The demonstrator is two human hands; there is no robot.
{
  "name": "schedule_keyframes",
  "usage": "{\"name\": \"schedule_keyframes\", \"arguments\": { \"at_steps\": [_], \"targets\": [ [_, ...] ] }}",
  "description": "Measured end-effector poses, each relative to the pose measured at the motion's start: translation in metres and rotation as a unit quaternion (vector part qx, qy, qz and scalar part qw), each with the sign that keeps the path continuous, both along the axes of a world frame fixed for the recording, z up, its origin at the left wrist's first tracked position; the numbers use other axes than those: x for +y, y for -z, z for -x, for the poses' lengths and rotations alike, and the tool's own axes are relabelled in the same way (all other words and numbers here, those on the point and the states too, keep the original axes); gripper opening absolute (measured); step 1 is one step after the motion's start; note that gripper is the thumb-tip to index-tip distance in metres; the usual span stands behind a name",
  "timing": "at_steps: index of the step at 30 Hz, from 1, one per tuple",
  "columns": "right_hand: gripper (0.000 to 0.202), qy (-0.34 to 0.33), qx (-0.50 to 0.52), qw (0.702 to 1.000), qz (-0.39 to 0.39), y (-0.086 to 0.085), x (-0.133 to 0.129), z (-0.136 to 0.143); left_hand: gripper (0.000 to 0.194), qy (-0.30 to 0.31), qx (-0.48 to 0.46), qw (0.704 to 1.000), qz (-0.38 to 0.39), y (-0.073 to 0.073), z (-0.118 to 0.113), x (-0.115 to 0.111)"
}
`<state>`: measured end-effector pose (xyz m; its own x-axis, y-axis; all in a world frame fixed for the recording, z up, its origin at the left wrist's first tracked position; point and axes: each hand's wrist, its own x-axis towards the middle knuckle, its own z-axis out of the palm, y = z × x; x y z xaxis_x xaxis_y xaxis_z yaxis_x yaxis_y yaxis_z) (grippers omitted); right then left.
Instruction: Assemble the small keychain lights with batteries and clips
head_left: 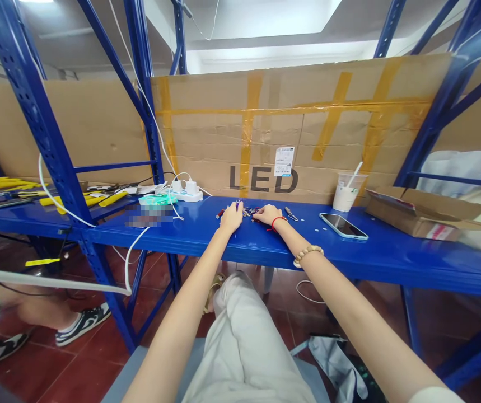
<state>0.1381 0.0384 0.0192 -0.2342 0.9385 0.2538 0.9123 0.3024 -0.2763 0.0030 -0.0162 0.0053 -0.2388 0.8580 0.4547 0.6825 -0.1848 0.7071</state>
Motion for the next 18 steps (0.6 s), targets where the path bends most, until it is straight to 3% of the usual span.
{"name": "schedule_keyframes", "arguments": {
  "at_steps": [18],
  "targets": [
    [0.031,0.040,0.053,0.998,-0.006,-0.0006,0.0056,0.0019,0.023,-0.033,-0.062,0.998,0.005,-0.0006,-0.0016,-0.0025]
  ]
}}
